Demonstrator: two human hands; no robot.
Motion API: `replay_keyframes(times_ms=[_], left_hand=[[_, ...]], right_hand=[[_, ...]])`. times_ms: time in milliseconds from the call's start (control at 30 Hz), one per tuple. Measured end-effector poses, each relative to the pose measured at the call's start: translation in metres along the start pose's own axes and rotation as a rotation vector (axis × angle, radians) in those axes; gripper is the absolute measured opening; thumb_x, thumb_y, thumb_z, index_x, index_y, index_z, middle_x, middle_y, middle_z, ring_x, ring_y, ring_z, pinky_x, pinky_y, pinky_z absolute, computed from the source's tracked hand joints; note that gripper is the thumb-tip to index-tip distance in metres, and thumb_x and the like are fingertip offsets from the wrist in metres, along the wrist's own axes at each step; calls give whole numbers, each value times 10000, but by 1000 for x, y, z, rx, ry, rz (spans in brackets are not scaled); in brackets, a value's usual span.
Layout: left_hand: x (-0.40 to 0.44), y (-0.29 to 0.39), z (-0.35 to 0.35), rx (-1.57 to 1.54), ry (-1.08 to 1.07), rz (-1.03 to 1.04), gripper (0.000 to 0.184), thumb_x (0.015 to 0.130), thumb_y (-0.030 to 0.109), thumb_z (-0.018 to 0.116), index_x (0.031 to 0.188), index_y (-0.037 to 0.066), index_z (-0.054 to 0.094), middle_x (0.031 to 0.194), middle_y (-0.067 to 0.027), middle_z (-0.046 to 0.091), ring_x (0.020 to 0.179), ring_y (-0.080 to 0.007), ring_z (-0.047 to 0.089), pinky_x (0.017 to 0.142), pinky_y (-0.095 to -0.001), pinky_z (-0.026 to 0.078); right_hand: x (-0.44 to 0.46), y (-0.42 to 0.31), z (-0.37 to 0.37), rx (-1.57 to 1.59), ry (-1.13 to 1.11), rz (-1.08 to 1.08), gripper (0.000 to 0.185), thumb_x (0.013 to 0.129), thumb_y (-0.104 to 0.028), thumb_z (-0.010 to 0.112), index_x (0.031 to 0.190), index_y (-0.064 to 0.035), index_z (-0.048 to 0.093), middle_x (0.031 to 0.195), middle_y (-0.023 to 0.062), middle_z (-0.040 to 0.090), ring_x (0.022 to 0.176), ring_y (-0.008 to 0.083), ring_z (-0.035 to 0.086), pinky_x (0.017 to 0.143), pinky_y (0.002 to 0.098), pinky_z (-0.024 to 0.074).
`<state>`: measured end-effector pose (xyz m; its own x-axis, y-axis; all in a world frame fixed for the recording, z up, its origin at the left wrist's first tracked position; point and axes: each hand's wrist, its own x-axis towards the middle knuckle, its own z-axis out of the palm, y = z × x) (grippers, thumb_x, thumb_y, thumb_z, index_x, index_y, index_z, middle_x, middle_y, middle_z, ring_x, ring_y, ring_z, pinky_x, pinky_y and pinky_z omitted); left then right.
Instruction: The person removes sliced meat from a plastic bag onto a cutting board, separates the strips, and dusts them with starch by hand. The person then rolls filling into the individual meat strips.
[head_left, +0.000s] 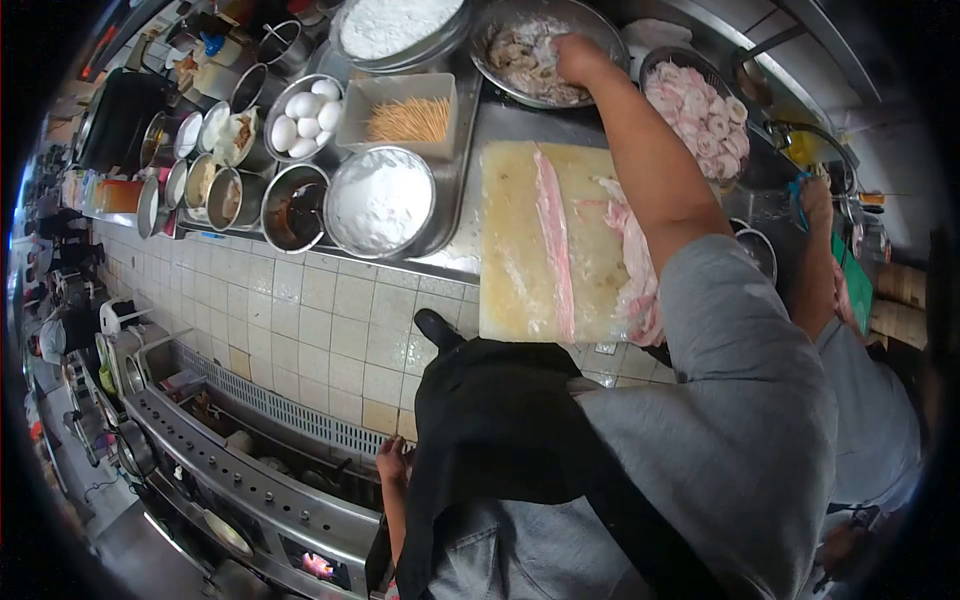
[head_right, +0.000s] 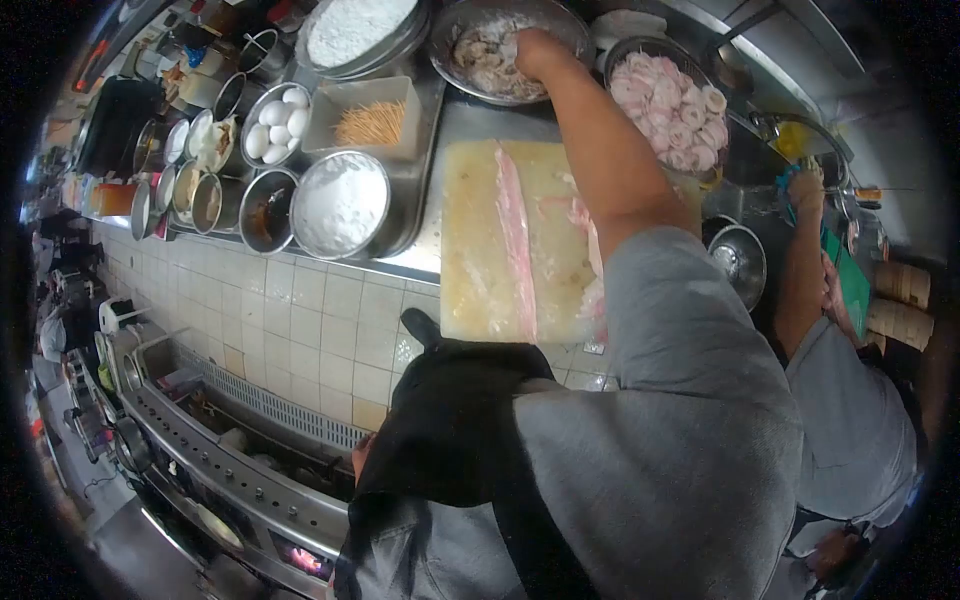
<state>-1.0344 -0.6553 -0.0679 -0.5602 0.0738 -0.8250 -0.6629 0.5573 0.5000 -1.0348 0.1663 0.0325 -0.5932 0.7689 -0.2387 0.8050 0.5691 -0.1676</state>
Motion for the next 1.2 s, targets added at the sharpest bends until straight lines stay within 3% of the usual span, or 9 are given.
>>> replay_keyframes(times_ms=[67,300,367,400,500,700,833,933,1200], left_hand=[[-8,10,8,42,25,-6,210,917,163,610,1063,18,569,910,-91,609,703,-235,632,565,-356,531],[-4,62,33,89,-37,0,264,932,187,599,1138,25,568,928,-79,629,721,-209,646,569,-321,508],[5,78,44,52,-60,20,288,933,192,603,1164,25,565,952,-77,636,735,-202,650,584,-316,507],[9,87,49,104,-81,61,301,931,191,611,1177,24,566,974,-75,641,748,-197,651,604,-310,507],[30,108,58,195,-160,163,315,924,189,627,1189,27,572,999,-71,647,761,-184,650,629,-297,506],[59,133,73,313,-250,322,309,911,194,647,1173,38,596,1003,-67,653,755,-150,633,615,-281,503],[52,136,103,363,-405,444,278,897,203,658,1123,43,629,952,-49,657,746,-136,621,615,-260,485],[31,138,148,441,-563,580,273,888,206,668,1111,49,643,915,-31,654,744,-122,603,634,-254,472],[-86,175,245,575,-793,875,304,878,161,670,1154,34,648,917,-53,675,675,-98,553,647,-266,481]], right_hand=[[-14,5,-2,58,260,-99,407,769,-26,603,1163,-110,661,1120,166,670,1035,371,636,905,411,497],[-88,2,-34,457,355,13,292,788,-29,617,1075,20,635,992,278,662,969,389,643,848,424,491],[-113,18,-25,621,550,-197,392,799,-56,639,1191,-51,620,1002,134,703,900,242,666,812,336,510],[-128,30,-17,921,441,-182,372,812,-57,649,1178,-5,606,899,92,678,830,136,628,730,268,496],[-223,18,-23,1101,454,-32,345,844,-33,615,1186,7,592,876,54,656,797,99,612,674,239,481],[-350,9,10,1426,524,249,241,867,1,580,1104,-29,608,838,41,639,691,92,600,573,238,491],[-400,25,49,1242,331,289,250,916,0,537,1161,-36,576,957,58,669,791,132,651,651,273,569],[-431,4,34,1480,311,356,223,934,-31,510,1142,-33,590,904,52,660,674,126,615,479,265,505],[-460,63,-5,1505,437,156,230,942,-23,517,1164,-14,577,1027,52,659,868,123,637,730,257,521]])
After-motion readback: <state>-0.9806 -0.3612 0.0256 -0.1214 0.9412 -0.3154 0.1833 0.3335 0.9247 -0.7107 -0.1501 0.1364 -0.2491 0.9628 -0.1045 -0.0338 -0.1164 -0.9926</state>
